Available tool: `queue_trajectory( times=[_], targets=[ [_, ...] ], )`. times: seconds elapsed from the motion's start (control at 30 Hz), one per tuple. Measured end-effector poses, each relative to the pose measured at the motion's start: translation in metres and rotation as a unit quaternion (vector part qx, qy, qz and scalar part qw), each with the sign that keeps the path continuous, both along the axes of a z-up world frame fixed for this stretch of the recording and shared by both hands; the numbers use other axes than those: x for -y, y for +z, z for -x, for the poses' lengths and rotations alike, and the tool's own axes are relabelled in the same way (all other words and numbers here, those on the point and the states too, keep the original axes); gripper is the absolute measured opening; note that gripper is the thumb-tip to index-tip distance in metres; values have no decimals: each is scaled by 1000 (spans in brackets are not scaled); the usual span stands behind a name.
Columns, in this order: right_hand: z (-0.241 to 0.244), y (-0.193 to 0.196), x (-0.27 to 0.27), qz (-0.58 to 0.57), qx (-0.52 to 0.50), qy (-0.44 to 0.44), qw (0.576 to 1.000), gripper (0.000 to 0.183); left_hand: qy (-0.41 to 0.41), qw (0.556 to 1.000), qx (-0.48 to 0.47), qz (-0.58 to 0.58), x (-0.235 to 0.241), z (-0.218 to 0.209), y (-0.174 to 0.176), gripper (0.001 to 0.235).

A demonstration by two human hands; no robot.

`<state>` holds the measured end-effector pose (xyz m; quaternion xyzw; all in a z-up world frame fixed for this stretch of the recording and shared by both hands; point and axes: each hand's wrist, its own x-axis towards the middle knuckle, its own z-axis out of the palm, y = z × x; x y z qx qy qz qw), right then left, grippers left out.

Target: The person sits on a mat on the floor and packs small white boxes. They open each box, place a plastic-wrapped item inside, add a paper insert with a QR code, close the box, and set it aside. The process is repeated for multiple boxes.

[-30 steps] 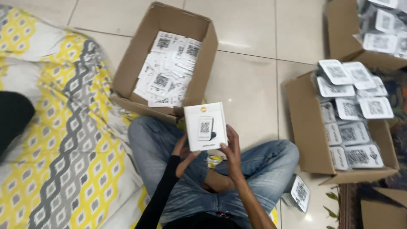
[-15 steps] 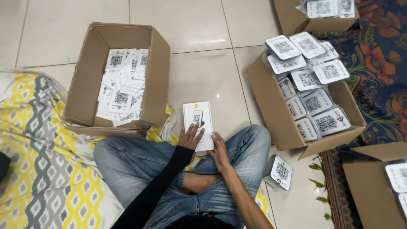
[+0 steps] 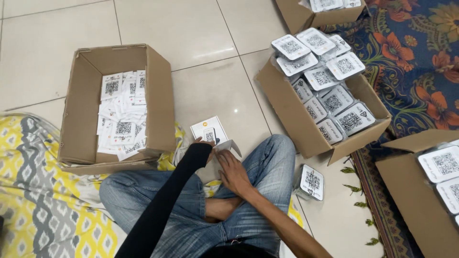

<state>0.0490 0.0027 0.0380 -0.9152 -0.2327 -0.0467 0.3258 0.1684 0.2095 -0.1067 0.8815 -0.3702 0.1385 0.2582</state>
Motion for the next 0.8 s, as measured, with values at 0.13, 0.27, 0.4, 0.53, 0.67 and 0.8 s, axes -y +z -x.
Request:
queue_trajectory(
  times=[0.13, 0.27, 0.4, 0.53, 0.67, 0.8],
  targets=[
    [-5, -13, 0, 48, 33, 35, 998, 73, 40, 995, -93, 8, -1, -18, 15, 28],
    [0, -10, -4, 59, 35, 34, 997, 79, 44, 980, -162, -109, -6, -20, 47, 33],
    [0, -21, -3, 80, 47, 11, 996, 80, 44, 977, -196, -65, -3, -26, 78, 45],
    [-10, -31, -5, 104, 82, 13, 991, 75, 48, 981, -187, -30, 1, -31, 82, 50],
    [-35, -57, -10, 122, 80, 44, 988, 71, 27, 957, -272, -94, 4, -52, 83, 52],
    [-40, -60, -22, 162, 64, 51, 983, 77, -7, 962, -274, 0, -19, -76, 88, 54]
  ],
)
